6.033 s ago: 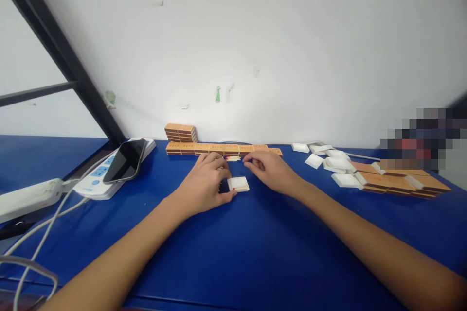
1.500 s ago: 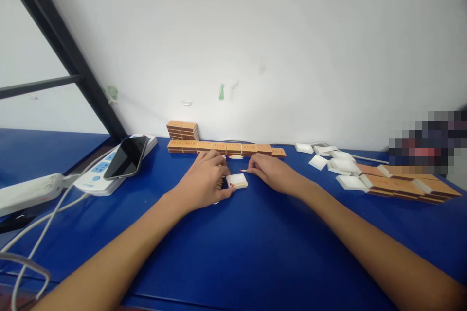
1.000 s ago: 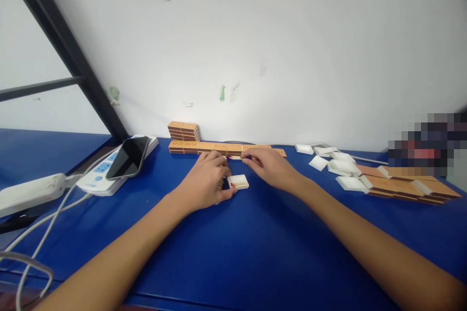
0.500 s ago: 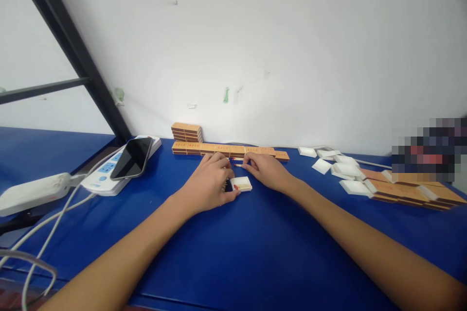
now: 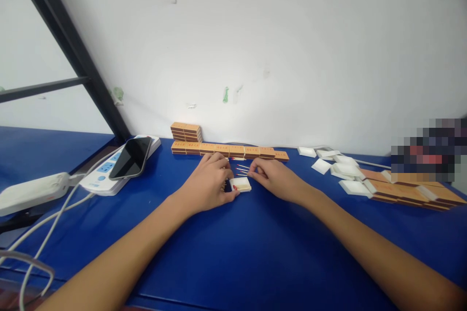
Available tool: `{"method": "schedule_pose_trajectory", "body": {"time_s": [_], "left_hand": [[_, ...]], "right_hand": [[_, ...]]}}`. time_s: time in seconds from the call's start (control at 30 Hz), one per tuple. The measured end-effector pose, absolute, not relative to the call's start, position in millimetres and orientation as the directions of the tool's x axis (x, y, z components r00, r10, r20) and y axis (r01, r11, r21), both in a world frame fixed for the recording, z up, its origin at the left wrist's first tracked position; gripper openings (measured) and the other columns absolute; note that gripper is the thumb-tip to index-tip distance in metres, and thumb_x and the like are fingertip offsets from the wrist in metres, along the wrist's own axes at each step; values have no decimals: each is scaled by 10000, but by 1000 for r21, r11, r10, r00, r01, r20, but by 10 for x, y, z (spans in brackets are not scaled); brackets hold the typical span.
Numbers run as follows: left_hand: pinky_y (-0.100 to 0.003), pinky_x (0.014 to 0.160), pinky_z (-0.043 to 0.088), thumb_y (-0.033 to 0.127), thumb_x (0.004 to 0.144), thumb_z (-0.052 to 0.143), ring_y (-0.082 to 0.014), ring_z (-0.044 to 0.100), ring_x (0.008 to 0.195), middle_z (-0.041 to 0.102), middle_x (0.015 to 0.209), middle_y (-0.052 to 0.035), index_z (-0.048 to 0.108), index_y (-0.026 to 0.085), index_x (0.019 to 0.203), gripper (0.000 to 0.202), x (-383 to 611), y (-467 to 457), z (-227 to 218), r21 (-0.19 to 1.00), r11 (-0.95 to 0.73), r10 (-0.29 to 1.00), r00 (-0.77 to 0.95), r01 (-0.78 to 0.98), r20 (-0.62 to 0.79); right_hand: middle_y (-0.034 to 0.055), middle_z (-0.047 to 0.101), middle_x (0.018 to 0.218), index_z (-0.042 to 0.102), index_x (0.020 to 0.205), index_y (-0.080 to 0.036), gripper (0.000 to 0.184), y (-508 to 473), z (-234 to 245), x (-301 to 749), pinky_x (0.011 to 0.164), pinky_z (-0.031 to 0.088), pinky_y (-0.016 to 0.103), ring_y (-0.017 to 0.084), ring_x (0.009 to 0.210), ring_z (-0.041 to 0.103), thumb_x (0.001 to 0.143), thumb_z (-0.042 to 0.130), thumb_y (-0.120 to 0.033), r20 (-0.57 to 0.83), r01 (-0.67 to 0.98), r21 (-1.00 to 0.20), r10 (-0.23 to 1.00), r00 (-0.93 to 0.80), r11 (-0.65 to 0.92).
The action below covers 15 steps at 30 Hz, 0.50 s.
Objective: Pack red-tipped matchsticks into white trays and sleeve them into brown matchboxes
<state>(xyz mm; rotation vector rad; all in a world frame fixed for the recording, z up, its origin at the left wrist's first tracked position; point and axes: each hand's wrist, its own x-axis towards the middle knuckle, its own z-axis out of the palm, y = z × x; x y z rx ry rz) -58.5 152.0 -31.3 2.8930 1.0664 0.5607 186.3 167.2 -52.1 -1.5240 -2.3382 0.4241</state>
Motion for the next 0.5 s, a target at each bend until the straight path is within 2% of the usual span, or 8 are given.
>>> {"method": "schedule_pose_trajectory", "body": {"time_s": [0.13, 0.23, 0.37, 0.5], "left_hand": [[-446, 971, 428, 422, 849, 808, -278, 566, 1092, 683, 1009, -60, 750, 191, 963, 265, -589, 1509, -298, 148, -773, 629, 714, 617, 307], [-443, 963, 428, 425, 852, 803, -277, 566, 1091, 684, 1013, -57, 750, 196, 969, 263, -598, 1510, -305, 153, -778, 624, 718, 610, 308], [-441, 959, 428, 423, 858, 795, -273, 568, 1087, 685, 1007, -57, 752, 195, 964, 255, -598, 1515, -309, 151, -781, 619, 718, 606, 317], [-441, 954, 431, 422, 859, 798, -274, 568, 1081, 687, 1002, -61, 753, 192, 962, 256, -588, 1520, -302, 143, -778, 622, 716, 612, 318]], "right_hand": [[-9, 590, 728, 654, 979, -191, 23, 1667, -529, 1805, 627, 299, 282, 147, 653, 488, 986, 635, -203, 82, 836, -368, 910, -406, 406], [-18, 583, 732, 648, 1016, -190, 62, 1694, -553, 1805, 631, 306, 276, 145, 662, 490, 971, 671, -226, 111, 819, -400, 909, -403, 412], [-25, 560, 697, 669, 969, -198, 73, 1729, -596, 1827, 619, 310, 275, 147, 651, 488, 986, 656, -267, 102, 786, -466, 907, -409, 407], [-11, 569, 727, 671, 967, -184, 77, 1725, -570, 1833, 658, 333, 280, 155, 677, 495, 996, 636, -246, 75, 802, -448, 911, -406, 395]]}}
